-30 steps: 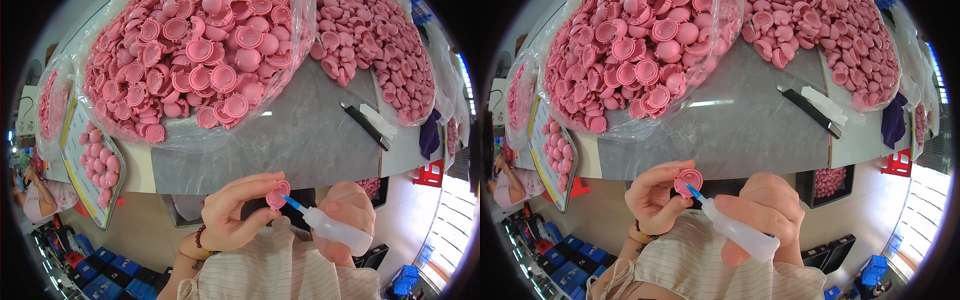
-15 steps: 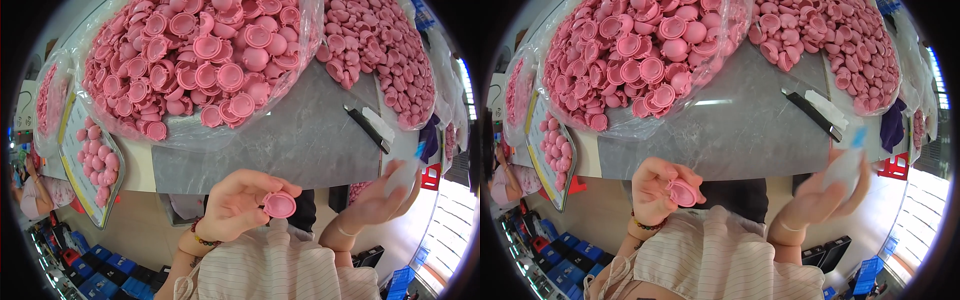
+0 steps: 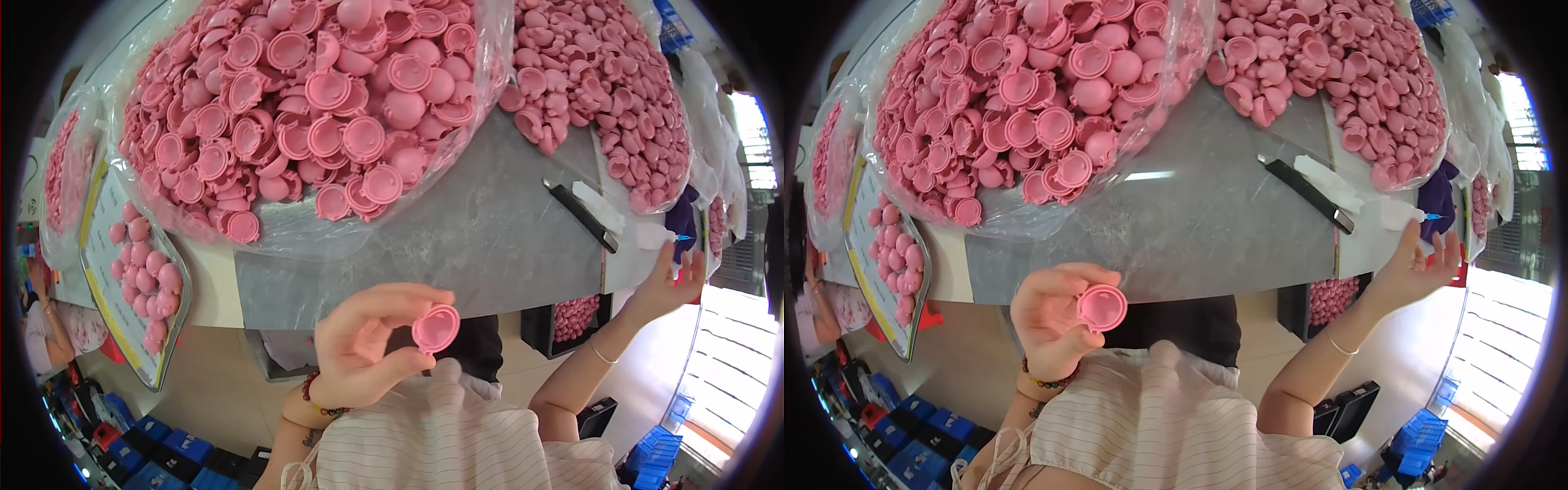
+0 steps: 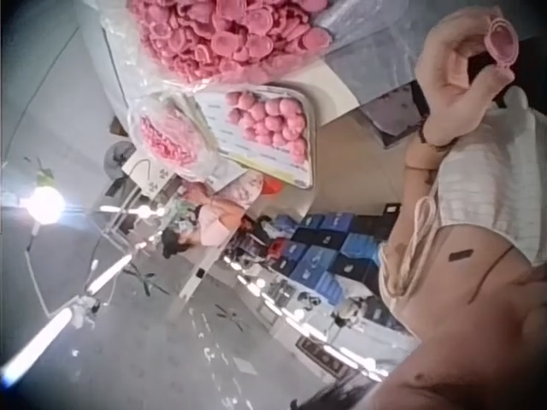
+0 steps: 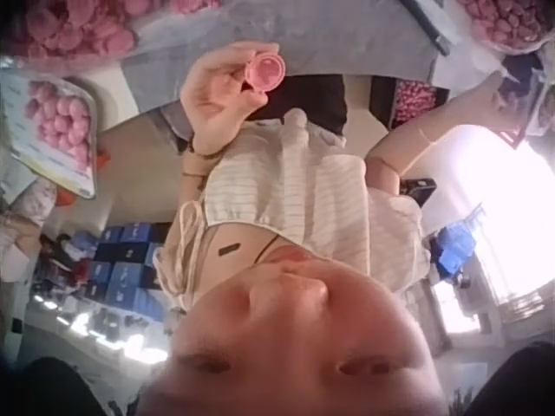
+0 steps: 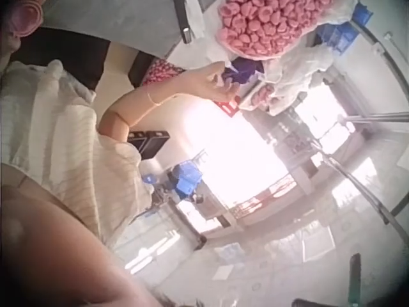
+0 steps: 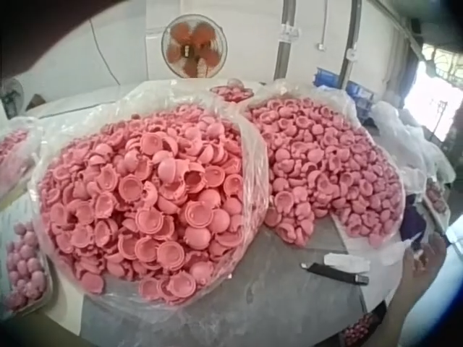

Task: Assembling two pink plastic hemispherical halves into a ball using glue.

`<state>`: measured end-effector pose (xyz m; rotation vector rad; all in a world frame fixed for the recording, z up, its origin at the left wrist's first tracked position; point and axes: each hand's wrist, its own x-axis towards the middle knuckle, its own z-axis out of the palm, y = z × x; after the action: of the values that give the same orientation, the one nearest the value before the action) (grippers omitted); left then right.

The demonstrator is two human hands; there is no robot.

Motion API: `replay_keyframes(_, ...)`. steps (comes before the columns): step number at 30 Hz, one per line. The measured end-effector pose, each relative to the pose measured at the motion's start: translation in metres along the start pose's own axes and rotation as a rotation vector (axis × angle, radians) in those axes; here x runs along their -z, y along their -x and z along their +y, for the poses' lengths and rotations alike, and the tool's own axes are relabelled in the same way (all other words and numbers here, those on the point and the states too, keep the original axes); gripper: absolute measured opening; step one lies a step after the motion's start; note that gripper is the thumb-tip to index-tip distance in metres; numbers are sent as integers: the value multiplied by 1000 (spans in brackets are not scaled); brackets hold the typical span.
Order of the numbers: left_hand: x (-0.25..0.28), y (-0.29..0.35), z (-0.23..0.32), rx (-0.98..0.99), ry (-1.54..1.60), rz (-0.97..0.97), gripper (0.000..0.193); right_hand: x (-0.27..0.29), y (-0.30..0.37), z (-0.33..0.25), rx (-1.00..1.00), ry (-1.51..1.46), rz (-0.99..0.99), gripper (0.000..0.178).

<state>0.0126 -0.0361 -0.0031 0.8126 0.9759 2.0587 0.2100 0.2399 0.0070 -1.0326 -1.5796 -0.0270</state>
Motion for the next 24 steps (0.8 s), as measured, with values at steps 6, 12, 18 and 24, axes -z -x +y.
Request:
replay_keyframes(6, -4, 6, 0, 13, -158, 32, 41, -40, -21, -89, 316, -255, -933, 26)
replay_keyframes(12, -8, 9, 4, 22, -130, 27, 41, -83, -24, -104, 369, -203, -1287, 20)
replay_keyframes(18, -2, 7, 7, 42, -90, 48, 39, -88, -15, -94, 340, -152, -1169, 19)
replay_keyframes(24, 0, 5, 4, 21, -71, 35, 38, -86, -11, -94, 390, -186, -997, 14)
